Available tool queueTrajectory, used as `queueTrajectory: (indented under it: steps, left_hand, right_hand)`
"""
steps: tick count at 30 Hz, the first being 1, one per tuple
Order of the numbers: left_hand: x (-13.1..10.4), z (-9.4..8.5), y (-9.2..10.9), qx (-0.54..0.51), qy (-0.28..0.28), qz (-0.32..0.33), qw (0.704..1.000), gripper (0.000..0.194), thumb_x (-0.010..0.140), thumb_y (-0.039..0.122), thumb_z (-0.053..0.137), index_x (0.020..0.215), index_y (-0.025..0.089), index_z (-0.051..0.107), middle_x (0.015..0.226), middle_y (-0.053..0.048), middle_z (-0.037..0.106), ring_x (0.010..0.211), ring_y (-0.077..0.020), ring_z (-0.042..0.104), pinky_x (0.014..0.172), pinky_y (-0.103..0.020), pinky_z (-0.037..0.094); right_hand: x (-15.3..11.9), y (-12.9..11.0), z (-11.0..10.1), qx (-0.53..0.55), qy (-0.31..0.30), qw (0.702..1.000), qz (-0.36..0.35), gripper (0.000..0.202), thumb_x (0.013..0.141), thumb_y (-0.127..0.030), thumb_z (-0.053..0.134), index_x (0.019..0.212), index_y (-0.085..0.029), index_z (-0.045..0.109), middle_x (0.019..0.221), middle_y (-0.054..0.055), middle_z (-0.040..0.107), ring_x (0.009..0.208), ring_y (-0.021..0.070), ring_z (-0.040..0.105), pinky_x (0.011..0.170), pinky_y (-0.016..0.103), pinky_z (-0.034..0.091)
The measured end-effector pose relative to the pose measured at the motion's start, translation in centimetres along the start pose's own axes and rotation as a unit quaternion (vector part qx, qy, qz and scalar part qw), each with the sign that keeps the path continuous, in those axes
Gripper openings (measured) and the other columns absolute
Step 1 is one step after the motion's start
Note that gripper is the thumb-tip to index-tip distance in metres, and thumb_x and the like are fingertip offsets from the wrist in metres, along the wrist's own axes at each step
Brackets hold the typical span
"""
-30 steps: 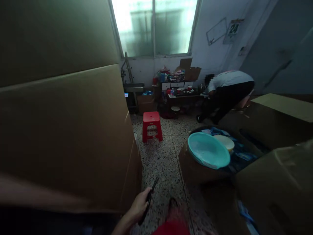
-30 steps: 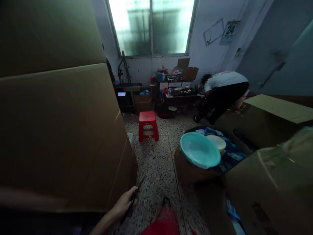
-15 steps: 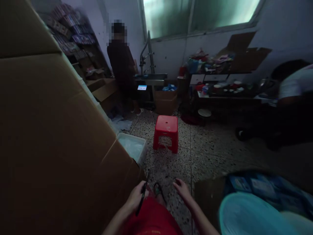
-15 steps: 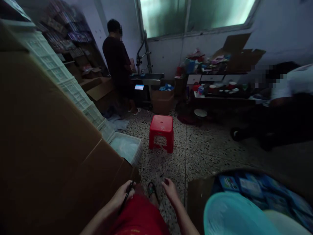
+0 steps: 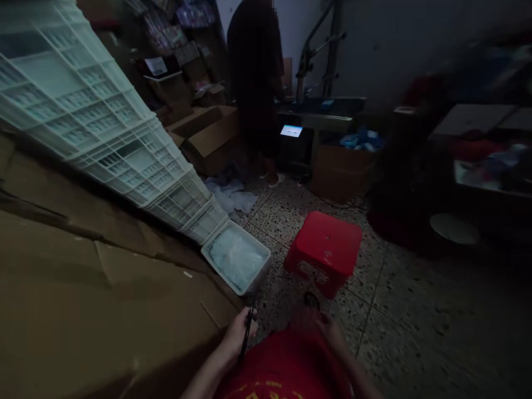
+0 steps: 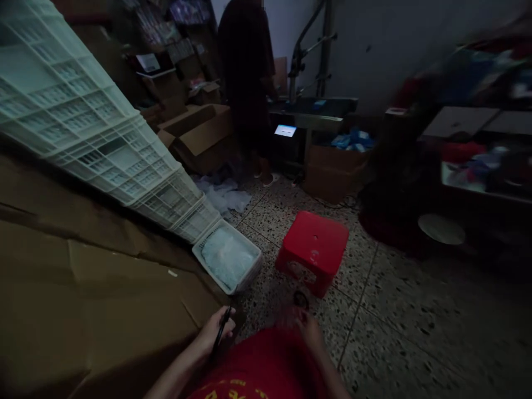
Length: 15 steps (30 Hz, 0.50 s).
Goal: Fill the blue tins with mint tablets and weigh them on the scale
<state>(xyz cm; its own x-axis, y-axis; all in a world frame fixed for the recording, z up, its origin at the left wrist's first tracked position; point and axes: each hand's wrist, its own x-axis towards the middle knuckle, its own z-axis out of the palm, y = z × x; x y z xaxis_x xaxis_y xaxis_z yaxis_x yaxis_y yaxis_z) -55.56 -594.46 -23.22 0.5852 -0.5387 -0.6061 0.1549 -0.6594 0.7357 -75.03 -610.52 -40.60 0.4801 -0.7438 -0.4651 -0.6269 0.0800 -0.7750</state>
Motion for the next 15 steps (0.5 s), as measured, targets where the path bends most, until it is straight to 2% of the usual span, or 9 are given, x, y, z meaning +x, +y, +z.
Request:
queueTrajectory:
  steps: [4,7,9,12,15]
  left_hand:
    - [5.6,1.8,1.6,-0.084,0.105,-0.086,0.987,0.037,0.051,0.036,0.067,0.080,0.018,0.053,0.047,0.009,0.042,0.042,-0.0076,0.040,0.044,-0.021,0.025]
    - [11.0,2.7,2.1,-0.151,0.190,-0.116,0.963,0.040,0.049,0.038,0.066,0.082,0.018,0.054,0.047,0.008,0.044,0.040,-0.0084,0.042,0.044,-0.021,0.025]
    - [15.1,2.9,1.8,-0.187,0.244,-0.131,0.942,0.043,0.048,0.040,0.066,0.084,0.018,0.055,0.046,0.008,0.045,0.039,-0.0086,0.041,0.043,-0.021,0.025]
    - [21.4,2.8,0.6,-0.214,0.293,-0.147,0.920,0.051,0.047,0.044,0.068,0.088,0.018,0.054,0.048,0.008,0.045,0.039,-0.0087,0.041,0.044,-0.021,0.025]
    - [27.3,1.9,-1.1,-0.234,0.337,-0.140,0.901,0.055,0.050,0.047,0.067,0.094,0.019,0.052,0.051,0.008,0.046,0.043,-0.0100,0.044,0.046,-0.022,0.029]
  right_hand:
    - [10.0,-4.0,-1.7,-0.154,-0.067,0.981,-0.096,0.044,0.074,-0.012,0.044,0.113,-0.012,0.064,0.119,0.015,0.062,0.109,0.0258,0.059,0.094,0.033,0.041]
    - [17.2,-7.1,-1.3,-0.240,-0.109,0.949,-0.173,0.049,0.076,-0.004,0.038,0.118,-0.014,0.063,0.130,0.014,0.055,0.125,0.0272,0.046,0.101,0.036,0.035]
    - [21.5,-8.6,-0.4,-0.282,-0.127,0.928,-0.208,0.052,0.078,-0.001,0.034,0.121,-0.014,0.061,0.137,0.013,0.049,0.134,0.0302,0.032,0.106,0.044,0.028]
    - [26.9,-9.7,1.5,-0.390,-0.140,0.871,-0.265,0.058,0.075,0.002,0.036,0.128,-0.015,0.056,0.144,0.012,0.041,0.139,0.0347,0.020,0.109,0.057,0.014]
    - [30.7,-9.7,3.2,-0.492,-0.147,0.795,-0.322,0.062,0.071,0.002,0.044,0.130,-0.017,0.054,0.143,0.012,0.042,0.138,0.0375,0.019,0.109,0.062,0.004]
